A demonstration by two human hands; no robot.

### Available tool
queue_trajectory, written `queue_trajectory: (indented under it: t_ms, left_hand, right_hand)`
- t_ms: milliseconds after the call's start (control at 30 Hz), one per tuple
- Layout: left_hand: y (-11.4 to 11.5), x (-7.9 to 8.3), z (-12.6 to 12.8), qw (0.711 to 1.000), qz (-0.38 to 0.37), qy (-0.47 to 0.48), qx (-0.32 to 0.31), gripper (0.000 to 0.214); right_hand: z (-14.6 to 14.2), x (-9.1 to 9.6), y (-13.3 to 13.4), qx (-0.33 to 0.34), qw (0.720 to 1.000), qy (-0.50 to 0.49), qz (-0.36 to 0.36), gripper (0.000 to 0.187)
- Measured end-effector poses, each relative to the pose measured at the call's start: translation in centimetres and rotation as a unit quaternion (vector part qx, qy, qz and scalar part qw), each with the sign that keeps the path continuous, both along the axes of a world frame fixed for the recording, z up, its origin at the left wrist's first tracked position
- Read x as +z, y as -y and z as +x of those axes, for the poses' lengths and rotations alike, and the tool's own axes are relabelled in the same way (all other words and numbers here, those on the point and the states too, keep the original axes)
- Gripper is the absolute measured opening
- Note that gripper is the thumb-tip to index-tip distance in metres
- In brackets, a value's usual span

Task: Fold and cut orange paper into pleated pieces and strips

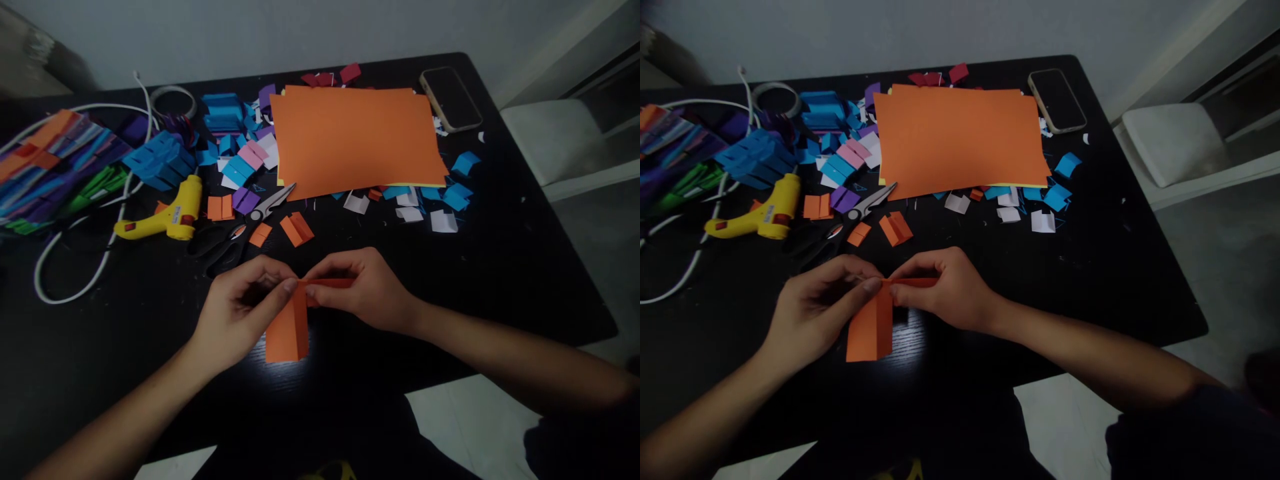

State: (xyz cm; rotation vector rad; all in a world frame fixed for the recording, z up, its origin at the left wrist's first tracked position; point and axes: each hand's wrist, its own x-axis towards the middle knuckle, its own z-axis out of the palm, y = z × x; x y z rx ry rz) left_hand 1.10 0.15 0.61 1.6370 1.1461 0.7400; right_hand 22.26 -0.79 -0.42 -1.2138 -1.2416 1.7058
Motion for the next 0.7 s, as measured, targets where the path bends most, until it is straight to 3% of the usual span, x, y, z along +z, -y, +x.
queue_trajectory:
  t_ms: [500,700]
  left_hand:
    - [0.28,-0.32,0.14,1.0,-0.008,0.005,0.003,0.007]
    - [0.07,-0.36,-0.04,0.998,0.042,-0.032,-0.025,0.009]
  right_hand:
    - [-0.1,0.02,0.05,-0.01,0.999,0.047,0.014,0.015]
    - [-0.2,-0.23,0.11,-0.008,0.999,0.036,0.001,0.015]
